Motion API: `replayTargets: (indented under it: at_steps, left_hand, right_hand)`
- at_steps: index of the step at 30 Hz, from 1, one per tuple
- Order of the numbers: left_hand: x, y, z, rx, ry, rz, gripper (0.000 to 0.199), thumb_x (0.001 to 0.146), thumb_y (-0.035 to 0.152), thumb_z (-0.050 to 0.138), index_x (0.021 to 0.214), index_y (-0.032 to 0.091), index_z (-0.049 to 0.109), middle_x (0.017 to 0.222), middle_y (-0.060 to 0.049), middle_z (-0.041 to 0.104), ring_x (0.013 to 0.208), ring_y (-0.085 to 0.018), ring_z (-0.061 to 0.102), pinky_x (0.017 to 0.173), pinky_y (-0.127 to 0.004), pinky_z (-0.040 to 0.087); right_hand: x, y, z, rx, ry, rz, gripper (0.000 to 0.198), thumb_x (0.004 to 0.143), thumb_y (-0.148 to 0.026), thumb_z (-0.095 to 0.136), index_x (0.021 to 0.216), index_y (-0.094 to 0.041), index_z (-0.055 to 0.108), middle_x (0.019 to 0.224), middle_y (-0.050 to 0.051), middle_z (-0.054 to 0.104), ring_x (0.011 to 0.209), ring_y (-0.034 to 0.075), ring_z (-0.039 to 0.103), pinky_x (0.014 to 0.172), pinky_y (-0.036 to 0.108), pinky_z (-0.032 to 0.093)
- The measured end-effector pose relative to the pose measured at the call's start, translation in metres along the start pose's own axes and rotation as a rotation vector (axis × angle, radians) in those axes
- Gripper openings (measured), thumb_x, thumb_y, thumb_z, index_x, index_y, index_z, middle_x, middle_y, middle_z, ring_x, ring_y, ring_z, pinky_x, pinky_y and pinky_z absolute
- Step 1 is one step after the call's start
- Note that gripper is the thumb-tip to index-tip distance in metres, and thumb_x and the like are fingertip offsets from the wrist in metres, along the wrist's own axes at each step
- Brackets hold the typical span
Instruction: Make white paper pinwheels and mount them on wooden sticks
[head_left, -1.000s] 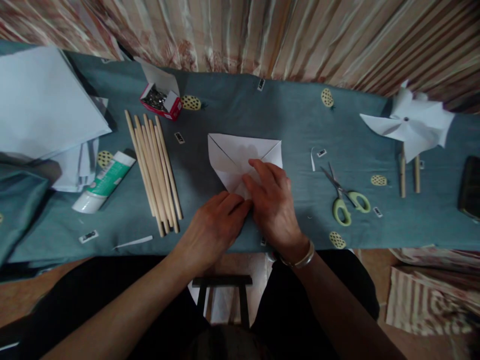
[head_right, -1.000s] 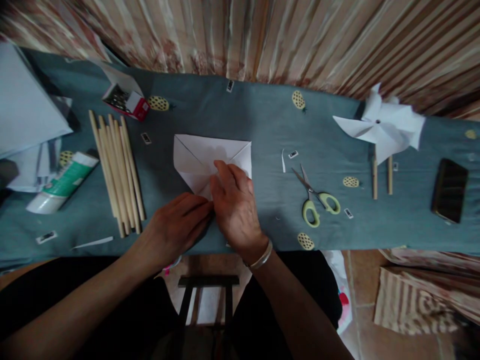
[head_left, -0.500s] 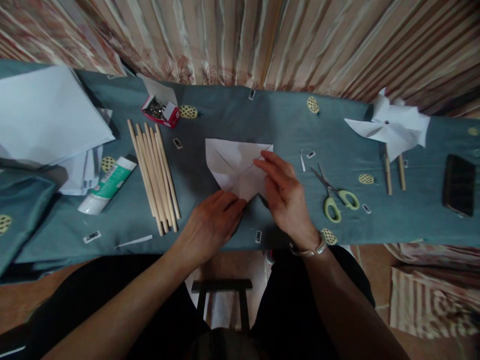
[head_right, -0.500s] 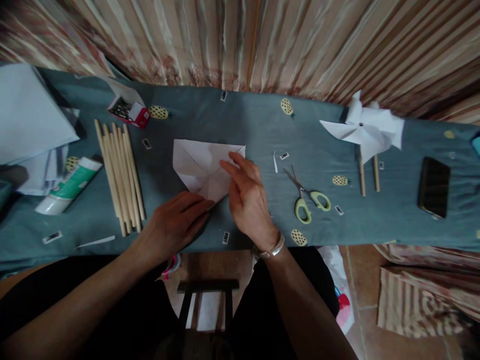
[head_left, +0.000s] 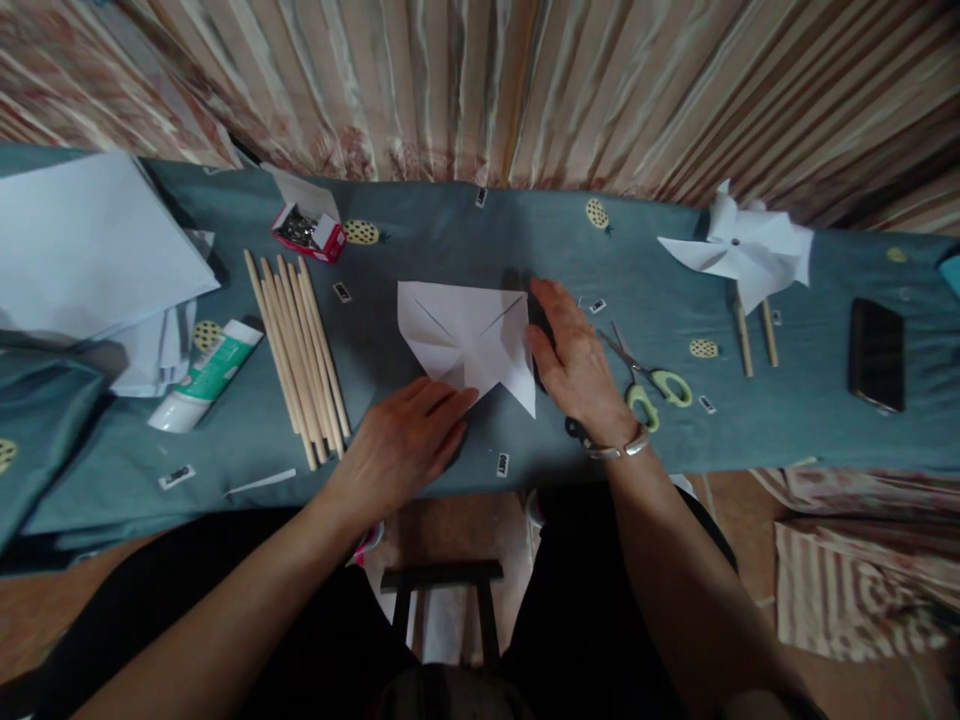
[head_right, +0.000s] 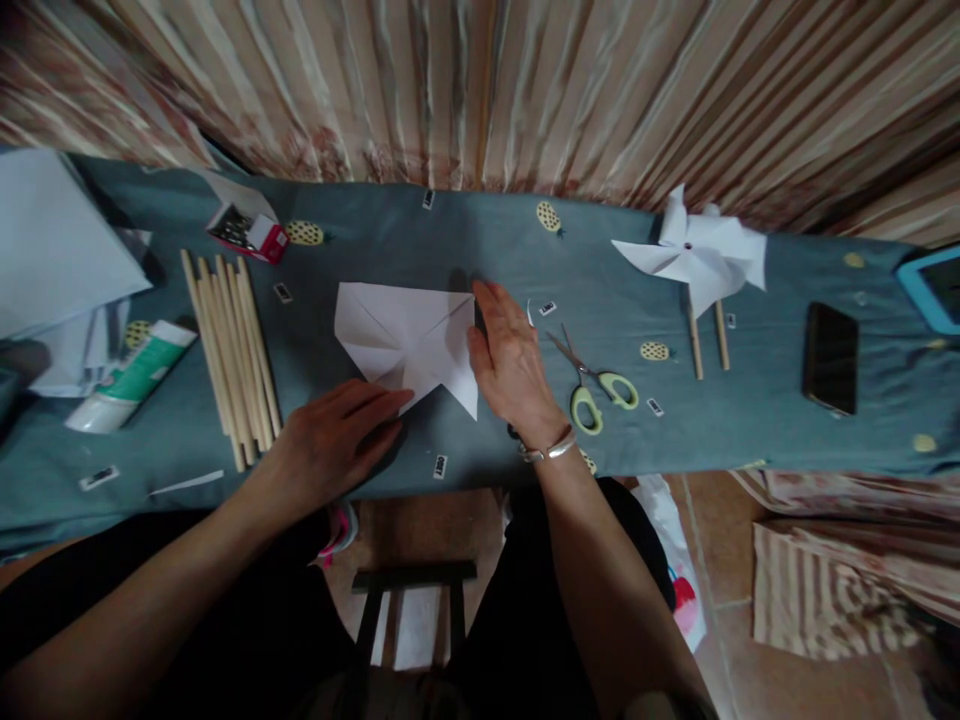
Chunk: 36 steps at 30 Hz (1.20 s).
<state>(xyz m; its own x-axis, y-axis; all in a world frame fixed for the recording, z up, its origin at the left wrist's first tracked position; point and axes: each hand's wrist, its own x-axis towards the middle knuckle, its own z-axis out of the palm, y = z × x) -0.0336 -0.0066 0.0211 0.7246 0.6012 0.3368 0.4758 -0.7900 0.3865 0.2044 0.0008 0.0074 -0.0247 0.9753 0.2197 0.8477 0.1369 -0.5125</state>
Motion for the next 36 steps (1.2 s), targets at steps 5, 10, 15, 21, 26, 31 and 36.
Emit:
replayTargets:
  at_steps: [5, 10, 15, 21, 26, 31, 36]
  left_hand:
    - [0.001, 0.0, 0.004, 0.062, -0.002, 0.035, 0.025, 0.094, 0.015, 0.052, 0.116, 0.01, 0.061, 0.092, -0.009, 0.068, 0.081, -0.021, 0.064, 0.072, -0.035, 0.059]
    - [0.004, 0.001, 0.002, 0.054, -0.014, 0.06, 0.025, 0.093, 0.012, 0.051, 0.115, 0.011, 0.062, 0.09, -0.008, 0.068, 0.081, -0.02, 0.064, 0.072, -0.034, 0.058]
    - [0.003, -0.001, -0.001, 0.03, 0.017, 0.105, 0.027, 0.092, 0.012, 0.052, 0.118, 0.011, 0.061, 0.093, -0.009, 0.068, 0.083, -0.02, 0.064, 0.074, -0.034, 0.058]
    - [-0.001, 0.016, -0.005, -0.02, -0.056, 0.152, 0.026, 0.093, 0.011, 0.052, 0.118, 0.01, 0.059, 0.093, -0.009, 0.069, 0.082, -0.02, 0.064, 0.072, -0.035, 0.06]
    - [-0.002, 0.031, -0.003, -0.072, -0.11, 0.214, 0.027, 0.093, 0.009, 0.051, 0.118, 0.012, 0.059, 0.095, -0.009, 0.07, 0.083, -0.019, 0.065, 0.072, -0.034, 0.06]
    - [0.004, 0.01, 0.001, 0.009, -0.015, 0.181, 0.028, 0.092, 0.009, 0.052, 0.118, 0.011, 0.06, 0.098, -0.011, 0.071, 0.085, -0.021, 0.065, 0.075, -0.035, 0.059]
    - [0.011, -0.015, 0.0, 0.108, 0.028, 0.1, 0.03, 0.092, 0.008, 0.049, 0.119, 0.016, 0.062, 0.096, -0.008, 0.071, 0.087, -0.021, 0.065, 0.08, -0.037, 0.058]
  right_hand:
    - [0.006, -0.004, 0.008, -0.027, 0.001, 0.021, 0.052, 0.096, -0.031, 0.045, 0.146, -0.021, 0.04, 0.154, 0.012, 0.043, 0.144, 0.03, 0.038, 0.115, 0.055, 0.037]
    - [0.016, -0.006, 0.009, 0.023, 0.052, -0.008, 0.046, 0.096, -0.033, 0.044, 0.139, -0.017, 0.049, 0.133, 0.014, 0.063, 0.128, 0.028, 0.055, 0.108, 0.049, 0.045]
    - [0.013, 0.003, -0.007, 0.07, 0.117, 0.048, 0.043, 0.094, -0.031, 0.05, 0.136, -0.02, 0.052, 0.132, 0.012, 0.065, 0.119, 0.027, 0.063, 0.103, 0.048, 0.051]
    - [-0.001, 0.007, -0.021, 0.04, 0.063, -0.021, 0.044, 0.095, -0.027, 0.045, 0.138, -0.019, 0.051, 0.141, 0.011, 0.059, 0.133, 0.027, 0.053, 0.113, 0.051, 0.042]
    - [-0.013, 0.004, -0.023, 0.032, 0.021, -0.03, 0.045, 0.093, -0.027, 0.049, 0.137, -0.019, 0.053, 0.136, 0.011, 0.063, 0.123, 0.027, 0.06, 0.106, 0.049, 0.048]
    - [-0.023, 0.005, -0.03, 0.026, 0.009, 0.018, 0.041, 0.091, -0.029, 0.053, 0.129, -0.016, 0.06, 0.127, 0.014, 0.067, 0.113, 0.028, 0.066, 0.098, 0.049, 0.053]
    - [-0.032, 0.002, -0.033, 0.036, 0.01, 0.047, 0.038, 0.091, -0.029, 0.054, 0.126, -0.016, 0.063, 0.123, 0.013, 0.07, 0.107, 0.027, 0.068, 0.095, 0.049, 0.054]
